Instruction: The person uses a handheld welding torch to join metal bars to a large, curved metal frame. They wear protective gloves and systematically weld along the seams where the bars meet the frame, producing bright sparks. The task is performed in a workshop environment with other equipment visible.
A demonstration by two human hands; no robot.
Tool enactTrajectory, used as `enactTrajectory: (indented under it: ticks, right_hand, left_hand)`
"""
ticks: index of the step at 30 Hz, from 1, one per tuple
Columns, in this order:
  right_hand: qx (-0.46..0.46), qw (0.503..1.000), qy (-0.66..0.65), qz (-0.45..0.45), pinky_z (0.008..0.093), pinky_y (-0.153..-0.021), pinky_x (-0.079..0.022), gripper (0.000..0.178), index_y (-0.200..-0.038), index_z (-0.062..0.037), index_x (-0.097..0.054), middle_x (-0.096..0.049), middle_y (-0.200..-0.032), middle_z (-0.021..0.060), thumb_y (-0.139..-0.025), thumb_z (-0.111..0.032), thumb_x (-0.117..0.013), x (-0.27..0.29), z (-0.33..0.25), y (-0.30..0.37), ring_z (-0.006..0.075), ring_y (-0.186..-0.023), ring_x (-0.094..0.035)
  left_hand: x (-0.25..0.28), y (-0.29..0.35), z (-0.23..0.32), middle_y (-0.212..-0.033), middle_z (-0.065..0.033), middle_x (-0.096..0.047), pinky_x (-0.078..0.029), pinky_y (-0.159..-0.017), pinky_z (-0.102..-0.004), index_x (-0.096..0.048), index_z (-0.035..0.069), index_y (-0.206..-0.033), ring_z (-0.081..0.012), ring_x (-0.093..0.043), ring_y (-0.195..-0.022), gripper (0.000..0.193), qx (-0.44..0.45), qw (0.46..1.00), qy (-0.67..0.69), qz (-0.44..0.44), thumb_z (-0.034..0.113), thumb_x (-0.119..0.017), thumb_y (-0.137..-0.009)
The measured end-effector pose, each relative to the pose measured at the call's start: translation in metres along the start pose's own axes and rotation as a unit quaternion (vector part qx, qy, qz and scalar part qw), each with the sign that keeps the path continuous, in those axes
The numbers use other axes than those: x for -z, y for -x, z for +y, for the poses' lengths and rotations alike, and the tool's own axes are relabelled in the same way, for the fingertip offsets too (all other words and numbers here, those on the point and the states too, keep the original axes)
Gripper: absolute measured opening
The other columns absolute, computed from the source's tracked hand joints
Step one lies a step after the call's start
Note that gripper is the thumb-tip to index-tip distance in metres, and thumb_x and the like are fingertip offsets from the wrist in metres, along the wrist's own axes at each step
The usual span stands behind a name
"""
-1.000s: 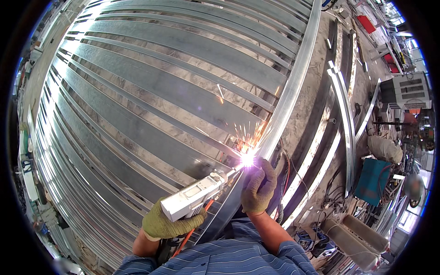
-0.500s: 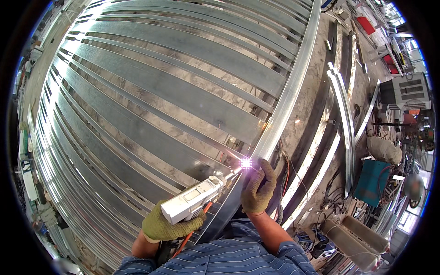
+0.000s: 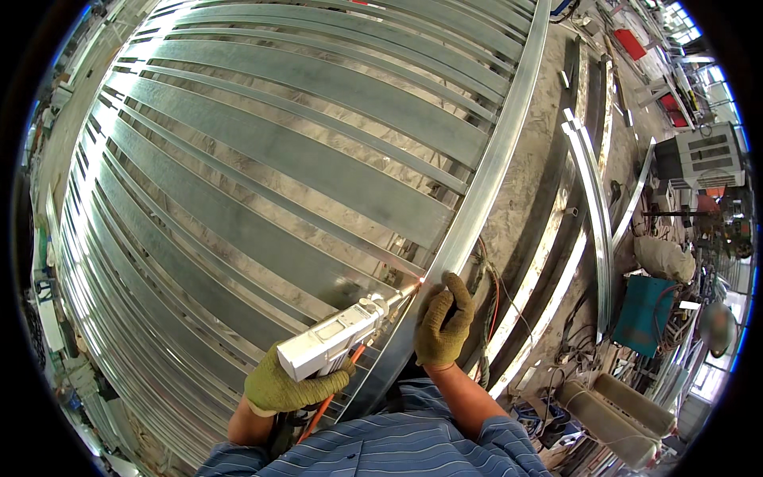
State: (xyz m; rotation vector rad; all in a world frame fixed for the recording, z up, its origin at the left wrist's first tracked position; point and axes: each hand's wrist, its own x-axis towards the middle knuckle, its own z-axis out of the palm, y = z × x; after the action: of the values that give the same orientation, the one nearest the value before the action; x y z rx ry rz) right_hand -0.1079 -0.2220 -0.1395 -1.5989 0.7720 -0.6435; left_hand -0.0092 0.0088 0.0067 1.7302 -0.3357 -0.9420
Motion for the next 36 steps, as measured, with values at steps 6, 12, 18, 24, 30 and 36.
enactTrajectory:
  ticks: [6, 12, 18, 24, 30, 36]
  right_hand:
    - [-0.047, 0.997, -0.059, -0.007, 0.02, -0.09, -0.057, 0.03, -0.146, -0.0041, -0.054, -0.06, -0.116, 0.0009, -0.118, -0.015, -0.048, -0.001, -0.007, 0.002, 0.0004, -0.081, -0.051]
    - [0.026, 0.998, 0.057, -0.003, 0.0192, -0.085, -0.054, 0.029, -0.14, -0.0004, -0.058, -0.059, -0.122, 0.004, -0.118, -0.016, -0.047, -0.002, -0.017, -0.004, 0.0038, -0.083, -0.055]
    - [-0.069, 0.997, -0.023, -0.016, 0.0182, -0.067, -0.05, 0.029, -0.137, 0.0011, -0.058, -0.061, -0.113, 0.0035, -0.118, -0.017, -0.047, 0.0, -0.019, 0.0, 0.0044, -0.079, -0.054]
    - [-0.051, 0.999, -0.001, 0.01, 0.02, -0.071, -0.053, 0.032, -0.144, -0.0047, -0.056, -0.061, -0.1, -0.0001, -0.117, -0.02, -0.053, -0.002, -0.013, 0.001, 0.0043, -0.074, -0.053]
    - [-0.031, 0.998, 0.057, 0.011, 0.025, -0.084, -0.054, 0.048, -0.16, -0.0041, -0.044, -0.06, -0.123, 0.0054, -0.114, -0.014, -0.056, 0.011, -0.01, 0.04, 0.01, -0.093, -0.059]
    - [-0.106, 0.969, 0.17, -0.141, 0.0436, -0.114, -0.048, 0.096, -0.171, 0.0058, -0.008, -0.05, -0.156, 0.0317, -0.106, -0.03, -0.069, 0.026, -0.003, 0.138, 0.0404, -0.133, -0.062]
  left_hand:
    - [0.003, 0.001, 0.001, -0.105, -0.0116, -0.081, -0.059, -0.081, -0.0314, -0.069, 0.003, -0.144, -0.0192, -0.076, -0.088, 0.059, 0.045, 0.998, 0.029, -0.019, 0.023, -0.089, -0.092]
    - [0.004, 0.001, -0.002, -0.111, -0.0115, -0.082, -0.059, -0.087, -0.0313, -0.067, 0.005, -0.145, -0.0181, -0.076, -0.093, 0.059, 0.046, 0.998, -0.014, -0.035, 0.026, -0.087, -0.094]
    - [-0.001, 0.002, 0.004, -0.113, -0.0061, -0.082, -0.057, -0.089, -0.029, -0.068, 0.005, -0.145, -0.0111, -0.072, -0.096, 0.058, 0.12, 0.991, 0.048, -0.038, 0.023, -0.087, -0.094]
    - [0.018, 0.041, 0.007, -0.113, -0.0071, -0.082, -0.059, -0.09, -0.0295, -0.067, 0.001, -0.146, -0.0143, -0.075, -0.101, 0.066, -0.046, 0.993, 0.096, 0.047, 0.018, -0.092, -0.088]
    - [0.017, 0.056, -0.008, -0.113, -0.0075, -0.082, -0.06, -0.092, -0.0309, -0.07, 0.003, -0.142, -0.0145, -0.076, -0.104, 0.058, 0.018, 0.992, 0.118, 0.047, 0.015, -0.092, -0.089]
    - [0.013, 0.048, -0.028, -0.107, -0.0083, -0.082, -0.062, -0.074, -0.0295, -0.06, -0.003, -0.149, -0.0127, -0.075, -0.086, 0.062, 0.019, 0.995, 0.099, -0.019, 0.004, -0.085, -0.092]
